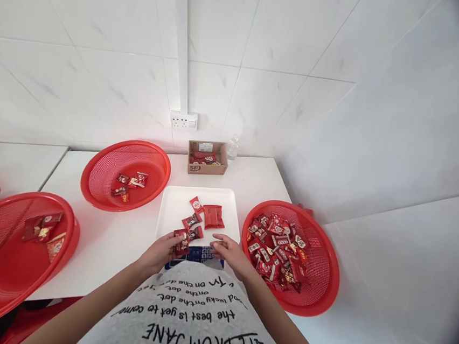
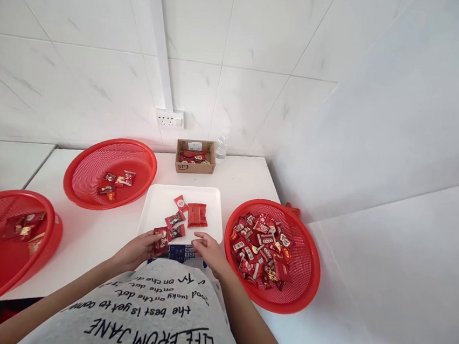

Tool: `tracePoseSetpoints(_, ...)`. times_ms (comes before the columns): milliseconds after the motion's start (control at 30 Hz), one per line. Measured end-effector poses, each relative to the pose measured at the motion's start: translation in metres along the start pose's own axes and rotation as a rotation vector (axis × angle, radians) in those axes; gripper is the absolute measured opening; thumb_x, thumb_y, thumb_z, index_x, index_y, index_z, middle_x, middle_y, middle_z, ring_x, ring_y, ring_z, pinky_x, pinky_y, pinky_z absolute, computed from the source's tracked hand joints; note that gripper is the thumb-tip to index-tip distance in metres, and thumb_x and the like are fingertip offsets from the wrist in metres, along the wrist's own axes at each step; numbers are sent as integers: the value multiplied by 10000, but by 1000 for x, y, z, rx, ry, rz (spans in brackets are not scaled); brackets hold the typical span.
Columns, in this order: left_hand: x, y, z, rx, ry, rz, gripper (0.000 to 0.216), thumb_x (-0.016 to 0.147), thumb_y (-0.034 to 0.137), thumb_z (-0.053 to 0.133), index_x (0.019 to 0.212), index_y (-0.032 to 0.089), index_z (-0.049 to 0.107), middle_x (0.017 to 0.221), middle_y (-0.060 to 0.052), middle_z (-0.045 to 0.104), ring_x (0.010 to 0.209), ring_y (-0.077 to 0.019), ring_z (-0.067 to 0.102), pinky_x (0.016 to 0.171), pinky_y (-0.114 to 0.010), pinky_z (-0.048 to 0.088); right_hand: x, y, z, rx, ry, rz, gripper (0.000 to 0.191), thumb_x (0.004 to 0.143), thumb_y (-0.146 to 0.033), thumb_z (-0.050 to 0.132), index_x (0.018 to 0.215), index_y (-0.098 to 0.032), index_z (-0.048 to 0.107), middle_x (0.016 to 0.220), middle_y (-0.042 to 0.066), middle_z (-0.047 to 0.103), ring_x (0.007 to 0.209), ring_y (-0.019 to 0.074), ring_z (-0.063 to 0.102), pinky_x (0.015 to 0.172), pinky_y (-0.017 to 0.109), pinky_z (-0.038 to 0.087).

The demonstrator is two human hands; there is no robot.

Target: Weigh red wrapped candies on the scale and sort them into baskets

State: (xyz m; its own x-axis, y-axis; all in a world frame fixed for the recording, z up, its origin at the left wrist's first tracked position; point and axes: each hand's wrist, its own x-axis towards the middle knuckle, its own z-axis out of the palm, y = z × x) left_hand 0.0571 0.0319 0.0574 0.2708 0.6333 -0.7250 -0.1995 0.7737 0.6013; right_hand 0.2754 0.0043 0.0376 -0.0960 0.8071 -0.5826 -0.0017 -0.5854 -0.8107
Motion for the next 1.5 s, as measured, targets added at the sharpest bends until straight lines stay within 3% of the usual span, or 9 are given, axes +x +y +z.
tracePoseSetpoints(233,-10,3,13,307,-163,180,269,678,310,705,891,173,612,804,-47,687,764,-196,629,716,-287,461,-9,14,9,-74,-106,-48,380,701,-421,613,1018,-214,594,833,22,653,746,179,612,694,326,464)
tracePoseSetpoints(433,-9,5,25,479,-269,208,194,678,291,694,815,186,606,790,-42,676,771,-187,609,723,-272,435,-11,12,24,-132,-175,-210,294,733,-418,582,942,-215,625,904,23,672,830,189,606,753,314,445)
tracePoseSetpoints(500,-8,4,27,527,-306,200,184,680,301,689,793,182,607,761,-34,664,739,-175,595,701,-264,425,-14,11,22,-201,-152,-221,252,746,-406,558,866,-198,635,833,19,666,771,177,597,708,296,439)
tracePoseSetpoints(633,-3,0,28,572,-331,214,217,677,355,681,752,180,578,688,6,612,671,-155,562,650,-262,410,-17,13,15,-278,-32,-167,222,731,-391,551,705,-179,610,641,-4,608,614,145,541,594,266,409)
tracePoseSetpoints(767,2,-2,29,576,-292,239,297,679,411,664,825,175,558,730,7,607,698,-161,570,678,-288,431,-16,13,0,-160,177,-212,212,735,-375,531,683,-178,586,648,0,599,645,145,549,640,272,428)
tracePoseSetpoints(933,6,0,25,498,-88,252,355,663,479,645,827,182,541,746,5,594,734,-174,589,719,-315,463,-9,15,-39,8,505,-224,258,718,-370,542,886,-183,599,820,37,637,743,164,581,697,293,465)
tracePoseSetpoints(1100,16,5,17,482,149,255,410,643,495,640,904,193,547,856,-19,644,829,-208,613,762,-337,454,3,27,-74,76,557,-107,296,745,-338,494,978,-188,600,939,54,658,798,155,611,713,284,490)
tracePoseSetpoints(1300,29,2,32,429,32,235,380,656,455,647,904,185,545,890,-30,650,863,-202,602,785,-332,445,12,47,-90,-36,576,-43,311,739,-298,495,987,-172,635,902,70,691,759,173,644,669,296,507)
tracePoseSetpoints(1500,13,8,38,348,-86,208,368,652,432,682,889,181,554,907,-43,654,864,-198,605,780,-330,461,-1,64,-142,-329,878,-32,373,748,-270,441,1054,-148,616,1084,117,639,985,228,581,844,334,437)
